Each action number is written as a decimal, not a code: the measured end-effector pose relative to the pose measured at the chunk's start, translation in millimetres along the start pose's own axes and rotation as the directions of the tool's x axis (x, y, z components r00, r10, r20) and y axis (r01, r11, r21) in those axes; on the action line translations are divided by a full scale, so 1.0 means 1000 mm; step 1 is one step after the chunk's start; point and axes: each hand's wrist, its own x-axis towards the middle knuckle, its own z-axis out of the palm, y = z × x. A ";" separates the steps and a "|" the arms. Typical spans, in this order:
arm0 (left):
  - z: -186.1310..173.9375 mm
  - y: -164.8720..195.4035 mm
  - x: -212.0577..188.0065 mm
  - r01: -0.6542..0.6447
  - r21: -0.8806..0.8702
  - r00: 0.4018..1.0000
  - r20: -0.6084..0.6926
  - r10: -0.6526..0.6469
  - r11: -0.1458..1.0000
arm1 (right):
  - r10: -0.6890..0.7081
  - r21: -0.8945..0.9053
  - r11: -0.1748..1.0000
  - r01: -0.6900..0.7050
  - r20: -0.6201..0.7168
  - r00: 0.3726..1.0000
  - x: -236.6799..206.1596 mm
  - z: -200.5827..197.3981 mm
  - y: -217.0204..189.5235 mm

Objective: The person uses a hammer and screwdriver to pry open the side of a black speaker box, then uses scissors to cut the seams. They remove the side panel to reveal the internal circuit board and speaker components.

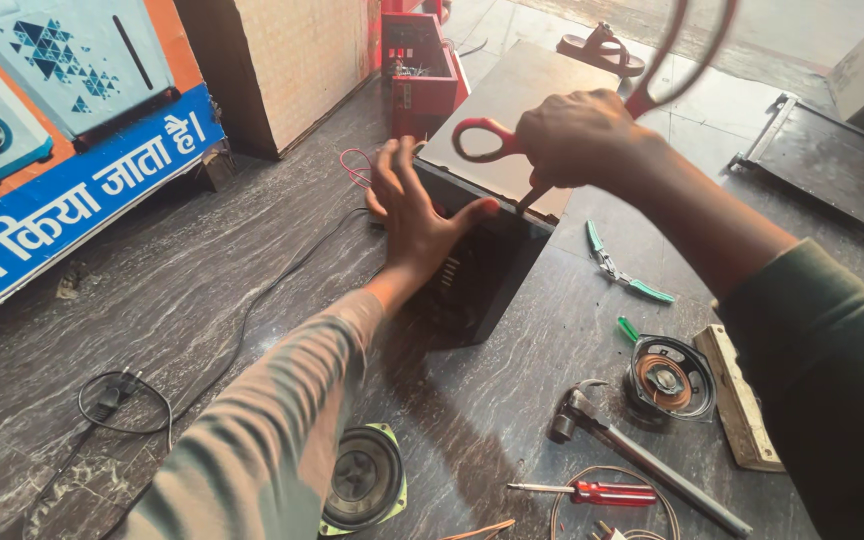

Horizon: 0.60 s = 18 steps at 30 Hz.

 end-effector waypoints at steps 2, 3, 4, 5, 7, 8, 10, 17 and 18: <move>0.003 -0.009 0.001 0.078 -0.202 0.996 -0.014 -0.083 0.976 | -0.057 -0.059 0.997 0.047 -0.182 0.982 -0.003 0.008 -0.002; 0.005 -0.011 0.001 0.123 -0.289 0.992 0.024 -0.122 0.949 | -0.072 -0.050 0.997 0.061 -0.241 0.968 -0.006 0.013 -0.003; 0.008 -0.010 -0.001 0.171 -0.373 0.985 0.062 -0.159 0.912 | -0.087 -0.045 0.996 0.078 -0.297 0.951 -0.009 0.018 -0.004; 0.011 -0.009 -0.003 0.156 -0.344 0.988 0.039 -0.152 0.926 | -0.115 -0.085 0.992 0.091 -0.352 0.929 -0.012 0.022 -0.006; 0.018 -0.002 -0.008 0.125 -0.285 0.991 0.000 -0.130 0.950 | -0.166 -0.160 0.982 0.103 -0.453 0.876 -0.023 0.031 -0.014; 0.021 0.002 -0.011 0.159 -0.259 0.987 0.022 -0.159 0.953 | -0.139 -0.155 0.985 0.072 -0.485 0.863 -0.029 0.036 -0.020; 0.027 0.011 -0.016 0.230 -0.207 0.973 0.057 -0.223 0.951 | -0.094 -0.150 0.989 0.013 -0.545 0.833 -0.043 0.045 -0.035; 0.027 0.013 -0.016 0.191 -0.225 0.980 0.101 -0.172 0.955 | -0.102 -0.172 0.985 0.008 -0.546 0.832 -0.046 0.054 -0.028; 0.024 0.011 -0.016 0.172 -0.230 0.982 0.115 -0.149 0.958 | -0.168 -0.152 0.983 0.103 -0.522 0.836 -0.042 0.049 -0.013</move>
